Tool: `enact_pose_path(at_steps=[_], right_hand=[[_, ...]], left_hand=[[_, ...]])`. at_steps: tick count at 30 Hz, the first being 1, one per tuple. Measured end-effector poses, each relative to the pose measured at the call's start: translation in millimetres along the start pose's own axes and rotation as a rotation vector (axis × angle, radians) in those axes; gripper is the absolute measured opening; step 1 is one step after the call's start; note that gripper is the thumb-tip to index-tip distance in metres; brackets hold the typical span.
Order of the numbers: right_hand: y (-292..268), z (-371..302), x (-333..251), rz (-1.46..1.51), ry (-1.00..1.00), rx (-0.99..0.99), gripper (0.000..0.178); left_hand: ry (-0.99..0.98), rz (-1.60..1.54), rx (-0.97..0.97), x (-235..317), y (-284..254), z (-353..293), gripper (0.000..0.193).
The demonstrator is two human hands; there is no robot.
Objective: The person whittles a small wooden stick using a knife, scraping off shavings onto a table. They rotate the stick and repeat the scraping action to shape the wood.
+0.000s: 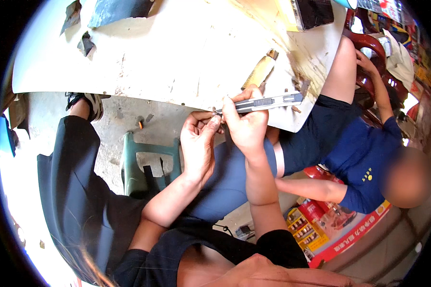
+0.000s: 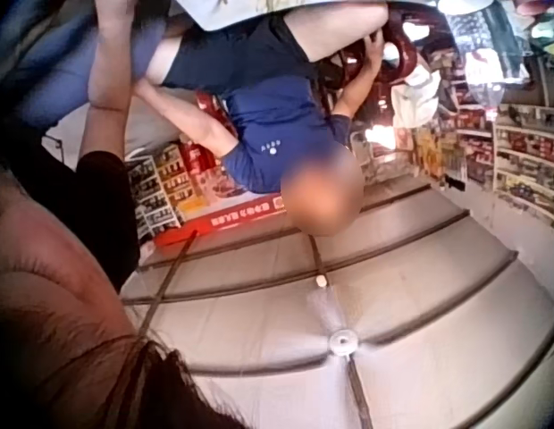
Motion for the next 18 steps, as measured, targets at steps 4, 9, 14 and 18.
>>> enact_pose_path(at_steps=[4,9,14,18], right_hand=[[0.5,-0.6,-2.2,-0.022,0.017,0.025,0.021],[-1.1,1.0,0.6,-0.012,-0.004,0.010,0.021],[1.6,0.7,-4.1,0.002,0.008,0.017,0.021],[0.1,1.6,2.8,-0.030,-0.020,-0.002,0.021]], left_hand=[[0.007,0.004,-0.014,-1.5,-0.1,0.2,0.012],[0.009,0.031,0.004,-2.4,-1.8,0.4,0.012],[0.013,0.030,-0.007,-0.7,-1.1,0.8,0.012],[0.009,0.033,0.004,-3.0,-3.3,1.1,0.013]])
Point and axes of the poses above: each hand's wrist, its own z-axis towards the middle knuckle, its own y-axis out of the palm, x = y × z, the point moved 2 cm from there along z, towards the middle knuckle, and after that the axes turned 11 degrees about x, right-handed, at the moved point
